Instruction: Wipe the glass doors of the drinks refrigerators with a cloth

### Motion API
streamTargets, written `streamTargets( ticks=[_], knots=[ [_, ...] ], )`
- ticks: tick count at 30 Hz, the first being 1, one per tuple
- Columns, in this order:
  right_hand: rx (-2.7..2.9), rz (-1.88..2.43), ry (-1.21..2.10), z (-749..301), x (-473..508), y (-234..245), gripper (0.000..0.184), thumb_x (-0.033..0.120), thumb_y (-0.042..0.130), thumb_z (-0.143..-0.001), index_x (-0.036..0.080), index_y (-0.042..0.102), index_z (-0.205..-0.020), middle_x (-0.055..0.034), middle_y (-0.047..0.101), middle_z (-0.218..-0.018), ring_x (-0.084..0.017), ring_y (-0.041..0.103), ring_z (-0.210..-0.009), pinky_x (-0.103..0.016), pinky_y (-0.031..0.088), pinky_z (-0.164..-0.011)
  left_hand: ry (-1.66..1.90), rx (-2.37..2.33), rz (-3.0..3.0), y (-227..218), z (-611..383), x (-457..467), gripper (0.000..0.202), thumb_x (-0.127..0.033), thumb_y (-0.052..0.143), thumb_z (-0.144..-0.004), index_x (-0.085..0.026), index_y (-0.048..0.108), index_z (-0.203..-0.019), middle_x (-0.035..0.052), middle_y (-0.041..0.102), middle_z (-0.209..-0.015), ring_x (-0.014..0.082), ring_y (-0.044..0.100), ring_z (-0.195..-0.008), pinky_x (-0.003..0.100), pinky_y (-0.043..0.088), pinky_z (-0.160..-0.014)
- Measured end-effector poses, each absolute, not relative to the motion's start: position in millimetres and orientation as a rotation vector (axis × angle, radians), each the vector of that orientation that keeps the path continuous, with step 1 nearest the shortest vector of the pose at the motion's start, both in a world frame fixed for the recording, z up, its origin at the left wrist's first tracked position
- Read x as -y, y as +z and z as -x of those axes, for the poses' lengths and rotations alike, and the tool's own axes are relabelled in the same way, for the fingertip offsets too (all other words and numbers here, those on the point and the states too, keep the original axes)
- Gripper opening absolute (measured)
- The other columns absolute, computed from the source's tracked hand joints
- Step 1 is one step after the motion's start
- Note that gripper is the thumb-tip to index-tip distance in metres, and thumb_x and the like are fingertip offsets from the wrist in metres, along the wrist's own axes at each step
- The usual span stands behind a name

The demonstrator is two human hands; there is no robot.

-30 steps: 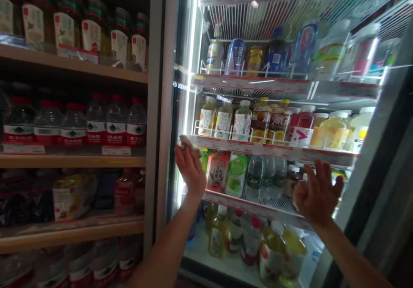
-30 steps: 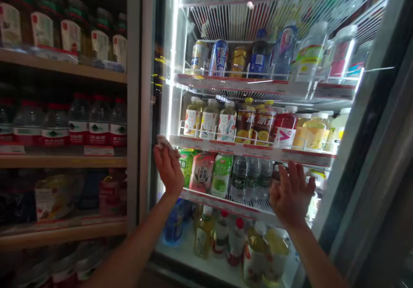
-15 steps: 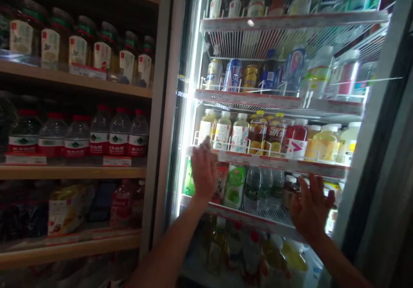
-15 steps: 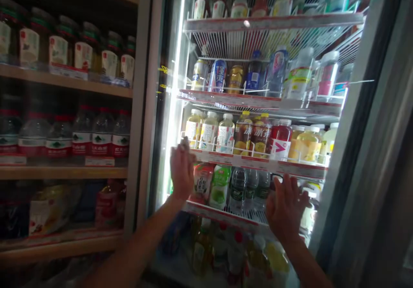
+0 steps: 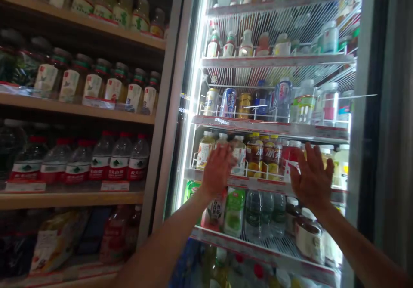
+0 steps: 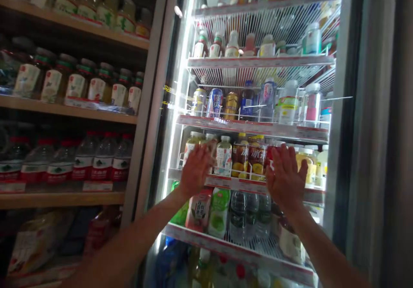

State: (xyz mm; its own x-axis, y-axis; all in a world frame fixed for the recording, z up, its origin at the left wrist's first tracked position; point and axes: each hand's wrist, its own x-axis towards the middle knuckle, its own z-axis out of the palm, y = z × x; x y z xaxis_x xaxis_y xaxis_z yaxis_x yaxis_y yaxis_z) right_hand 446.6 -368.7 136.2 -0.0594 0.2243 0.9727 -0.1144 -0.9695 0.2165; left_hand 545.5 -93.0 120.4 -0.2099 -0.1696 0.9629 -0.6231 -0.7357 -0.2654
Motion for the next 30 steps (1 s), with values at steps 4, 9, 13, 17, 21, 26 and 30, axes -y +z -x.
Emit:
streamTargets(
  ticks=[4, 9, 13, 17, 21, 26, 30],
  knots=[
    [-0.152, -1.989, 2.124, -446, 368, 133, 0.052, 0.031, 0.038, -0.088, 0.017, 0.033, -0.137, -0.0124, 0.033, -0.143, -0.026, 0.024, -0.135, -0.049, 0.016, -0.108, 1.971, 0.864, -1.720, 146, -552, 76, 0.041, -0.030, 0.037, -0.088, -0.019, 0.046, -0.126, 0.0072, 0.046, -0.136, 0.0195, 0.030, -0.133, 0.039, 0.030, -0.109],
    [-0.159, -2.014, 2.153, -446, 365, 135, 0.054, 0.029, 0.041, -0.087, 0.021, 0.030, -0.139, -0.0112, 0.031, -0.144, -0.026, 0.025, -0.134, -0.050, 0.016, -0.107, 1.955, 0.385, -1.506, 178, -559, 72, 0.046, -0.024, 0.030, -0.089, -0.013, 0.035, -0.134, 0.0135, 0.033, -0.143, 0.0231, 0.014, -0.138, 0.048, 0.023, -0.111],
    [-0.194, -2.041, 2.176, -443, 363, 135, 0.051, 0.030, 0.040, -0.087, 0.021, 0.034, -0.137, -0.0115, 0.035, -0.143, -0.025, 0.026, -0.134, -0.049, 0.017, -0.107, 2.011, 1.124, -1.805, 187, -549, 88, 0.043, -0.028, 0.036, -0.088, -0.023, 0.041, -0.130, 0.0041, 0.042, -0.139, 0.0180, 0.023, -0.135, 0.040, 0.027, -0.110],
    [-0.210, -2.030, 2.202, -445, 363, 135, 0.051, 0.030, 0.040, -0.087, 0.022, 0.032, -0.137, -0.0113, 0.037, -0.142, -0.024, 0.027, -0.134, -0.048, 0.017, -0.107, 2.020, 0.767, -1.715, 215, -556, 49, 0.042, -0.030, 0.034, -0.089, -0.016, 0.045, -0.127, 0.0109, 0.043, -0.137, 0.0223, 0.030, -0.132, 0.044, 0.026, -0.109],
    [-0.214, -1.973, 2.197, -449, 365, 135, 0.055, 0.029, 0.041, -0.087, 0.023, 0.027, -0.140, -0.0105, 0.037, -0.142, -0.024, 0.025, -0.134, -0.048, 0.017, -0.107, 2.028, 0.427, -1.528, 231, -558, 57, 0.046, -0.026, 0.030, -0.090, -0.006, 0.038, -0.131, 0.0194, 0.036, -0.140, 0.0272, 0.019, -0.136, 0.052, 0.022, -0.109],
    [-0.208, -1.960, 2.196, -448, 366, 135, 0.055, 0.028, 0.042, -0.087, 0.024, 0.026, -0.140, -0.0098, 0.035, -0.143, -0.024, 0.025, -0.134, -0.048, 0.018, -0.107, 2.119, 1.312, -1.777, 228, -539, 119, 0.043, -0.026, 0.036, -0.089, -0.022, 0.039, -0.132, 0.0044, 0.042, -0.139, 0.0180, 0.022, -0.136, 0.039, 0.027, -0.110],
    [-0.177, -1.950, 2.170, -449, 366, 135, 0.058, 0.025, 0.042, -0.086, 0.023, 0.023, -0.141, -0.0099, 0.034, -0.143, -0.024, 0.025, -0.134, -0.048, 0.019, -0.107, 2.121, 0.976, -1.686, 261, -542, 94, 0.042, -0.027, 0.036, -0.089, -0.015, 0.043, -0.129, 0.0114, 0.041, -0.138, 0.0211, 0.028, -0.133, 0.041, 0.027, -0.110]
  ],
)
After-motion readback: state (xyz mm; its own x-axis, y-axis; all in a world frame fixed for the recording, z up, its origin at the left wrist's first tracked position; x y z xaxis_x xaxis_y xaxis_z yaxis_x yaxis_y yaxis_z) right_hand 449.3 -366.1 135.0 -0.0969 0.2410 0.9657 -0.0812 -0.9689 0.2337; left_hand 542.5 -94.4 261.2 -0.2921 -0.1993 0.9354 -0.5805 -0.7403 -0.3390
